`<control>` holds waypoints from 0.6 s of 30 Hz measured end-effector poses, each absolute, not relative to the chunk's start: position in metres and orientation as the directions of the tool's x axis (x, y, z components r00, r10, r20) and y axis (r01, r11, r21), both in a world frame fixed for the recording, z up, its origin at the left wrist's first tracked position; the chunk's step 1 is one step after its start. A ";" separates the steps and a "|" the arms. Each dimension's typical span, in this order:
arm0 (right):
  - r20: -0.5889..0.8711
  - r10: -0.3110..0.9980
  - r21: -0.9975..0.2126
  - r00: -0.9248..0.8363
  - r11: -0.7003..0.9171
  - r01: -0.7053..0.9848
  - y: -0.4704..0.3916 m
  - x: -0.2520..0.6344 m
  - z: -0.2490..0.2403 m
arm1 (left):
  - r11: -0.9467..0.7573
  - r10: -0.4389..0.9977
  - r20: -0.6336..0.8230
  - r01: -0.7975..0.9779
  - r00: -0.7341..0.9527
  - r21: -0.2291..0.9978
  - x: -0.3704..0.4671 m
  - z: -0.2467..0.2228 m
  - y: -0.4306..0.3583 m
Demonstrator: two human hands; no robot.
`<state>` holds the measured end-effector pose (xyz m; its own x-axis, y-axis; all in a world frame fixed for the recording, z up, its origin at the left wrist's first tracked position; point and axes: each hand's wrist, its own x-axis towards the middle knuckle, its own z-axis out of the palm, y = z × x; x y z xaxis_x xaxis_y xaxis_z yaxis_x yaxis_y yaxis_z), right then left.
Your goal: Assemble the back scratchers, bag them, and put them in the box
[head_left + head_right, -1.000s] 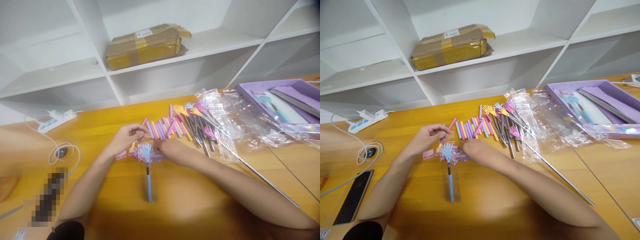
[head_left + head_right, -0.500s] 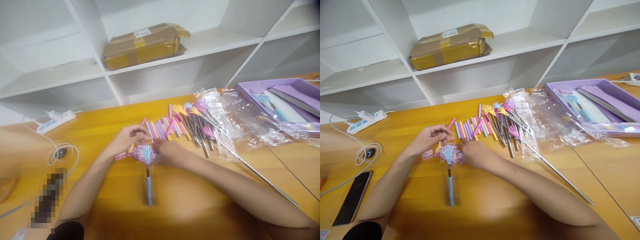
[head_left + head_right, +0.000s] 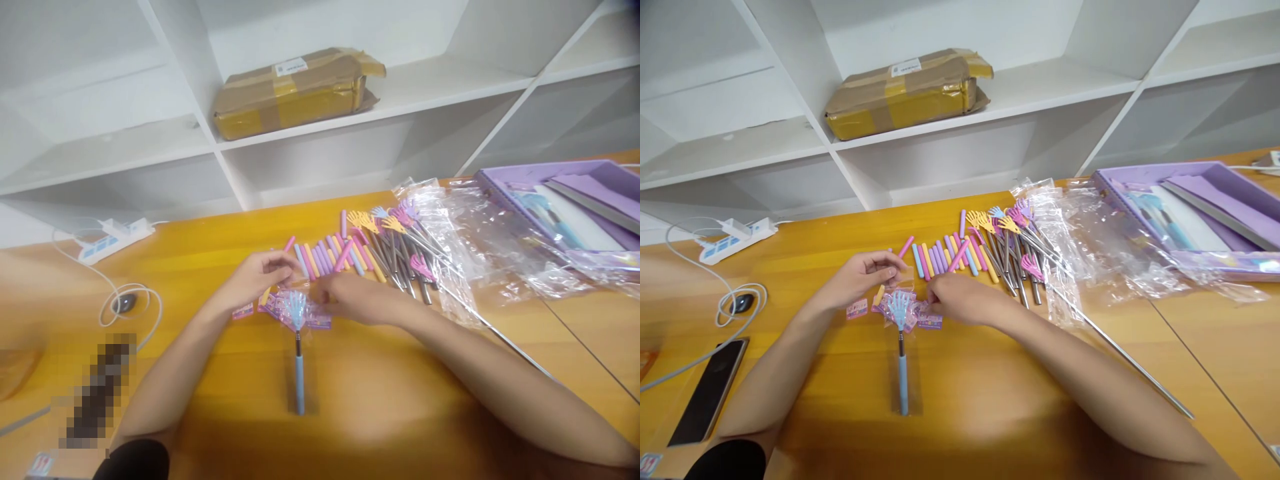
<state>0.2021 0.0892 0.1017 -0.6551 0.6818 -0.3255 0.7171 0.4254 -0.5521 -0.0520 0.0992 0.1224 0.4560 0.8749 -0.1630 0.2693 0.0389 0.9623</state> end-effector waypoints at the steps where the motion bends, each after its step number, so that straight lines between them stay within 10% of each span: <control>1: -0.285 0.717 -0.543 -0.636 0.426 0.724 0.086 0.206 0.109 | 0.053 0.873 -0.163 0.243 0.460 0.969 -0.052 0.121 0.100; 5: 0.204 0.832 -0.435 -0.516 0.549 0.714 0.071 0.217 0.129 | 0.109 0.878 -0.184 0.190 0.441 0.976 -0.052 0.117 0.102; 8: 0.553 0.671 -0.278 -0.493 0.707 0.650 0.065 0.216 0.130 | 0.129 0.888 -0.187 0.162 0.421 0.978 -0.050 0.116 0.103; 13: 0.671 0.322 0.036 -0.668 0.885 0.464 0.063 0.207 0.115 | 0.125 0.912 -0.164 0.126 0.376 0.984 -0.049 0.118 0.102; 18: 0.607 0.244 0.009 -0.756 0.950 0.313 0.064 0.200 0.106 | 0.135 0.914 -0.176 0.132 0.367 0.982 -0.047 0.123 0.097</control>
